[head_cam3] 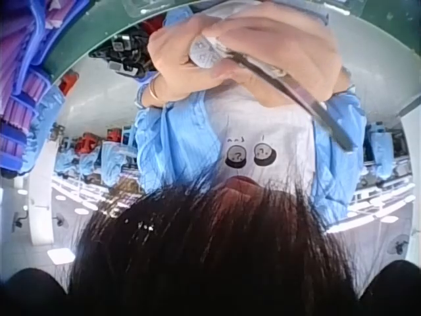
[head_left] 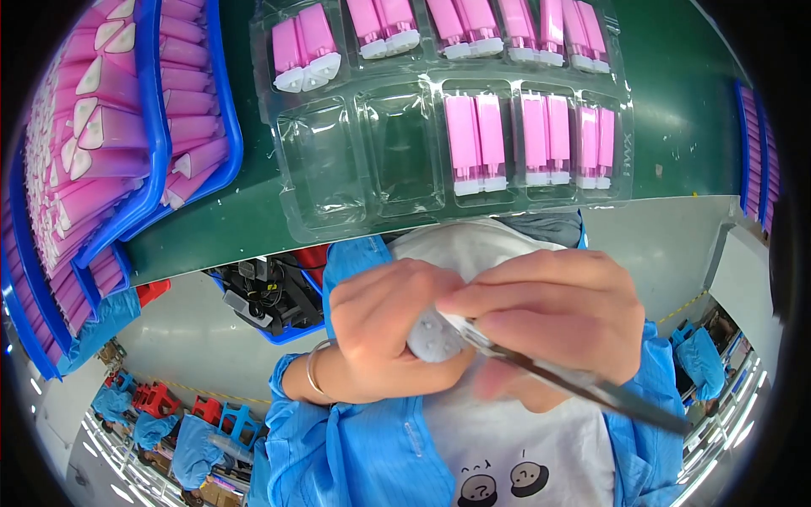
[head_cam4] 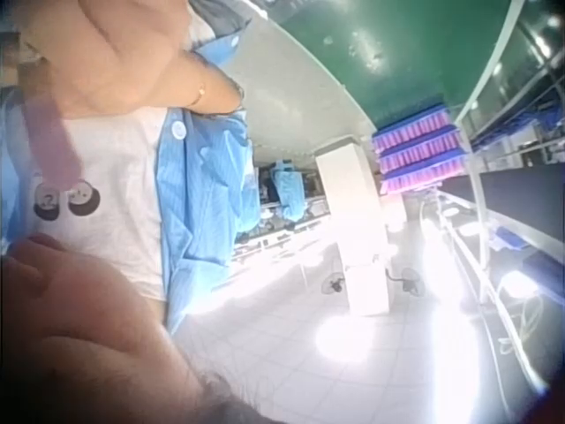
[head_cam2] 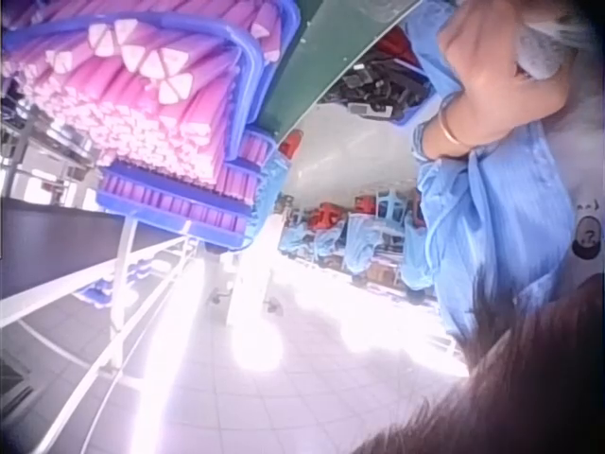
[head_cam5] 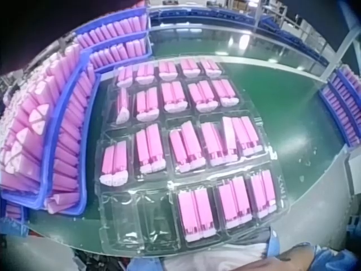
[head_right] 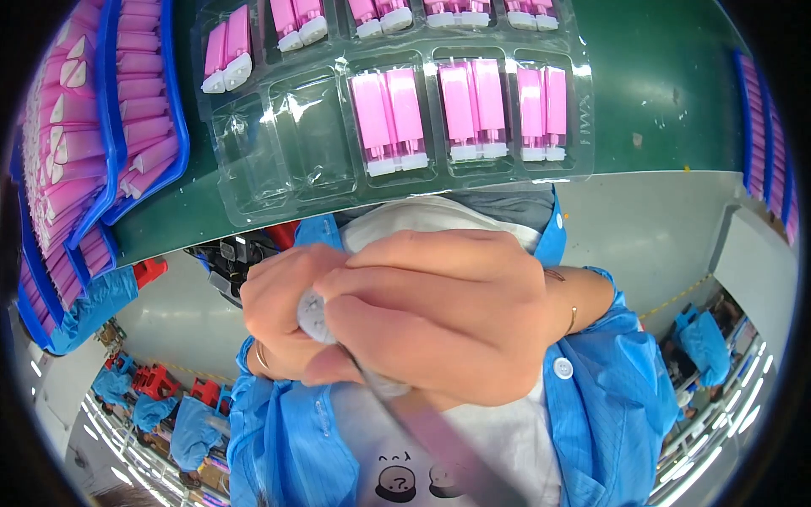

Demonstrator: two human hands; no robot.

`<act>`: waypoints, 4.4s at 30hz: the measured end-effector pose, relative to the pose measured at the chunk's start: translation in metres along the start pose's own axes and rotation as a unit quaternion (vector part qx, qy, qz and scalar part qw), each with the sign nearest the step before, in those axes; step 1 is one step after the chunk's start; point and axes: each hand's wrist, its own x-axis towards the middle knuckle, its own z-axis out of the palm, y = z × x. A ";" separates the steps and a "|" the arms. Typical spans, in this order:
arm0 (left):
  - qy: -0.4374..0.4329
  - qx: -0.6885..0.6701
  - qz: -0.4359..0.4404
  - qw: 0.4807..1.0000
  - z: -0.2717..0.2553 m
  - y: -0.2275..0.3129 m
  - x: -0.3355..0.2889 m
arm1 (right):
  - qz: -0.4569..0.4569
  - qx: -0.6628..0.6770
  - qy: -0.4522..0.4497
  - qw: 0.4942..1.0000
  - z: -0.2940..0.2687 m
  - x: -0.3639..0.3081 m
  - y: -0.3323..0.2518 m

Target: The person assembles small plastic components into a plastic tray using tweezers, taking the components from a blue storage bin and placing them into the tray.

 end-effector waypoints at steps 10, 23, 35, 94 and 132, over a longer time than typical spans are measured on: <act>0.019 -0.086 -0.050 0.995 0.002 0.002 0.002 | 0.044 0.149 0.053 0.987 0.001 -0.001 0.000; 0.027 -0.068 -0.009 0.997 0.004 -0.001 0.001 | 0.097 0.190 0.038 0.976 0.010 -0.004 0.000; -0.074 -0.164 -0.127 0.975 -0.003 -0.004 -0.003 | 0.086 0.182 -0.055 0.978 -0.015 0.003 0.003; -0.283 -0.508 -0.284 0.762 -0.008 -0.002 0.000 | 0.184 0.210 -0.090 0.956 -0.036 -0.003 -0.003; 0.074 -0.082 -0.056 0.992 -0.018 -0.018 -0.003 | 0.329 -0.355 0.199 0.852 -0.099 -0.011 0.050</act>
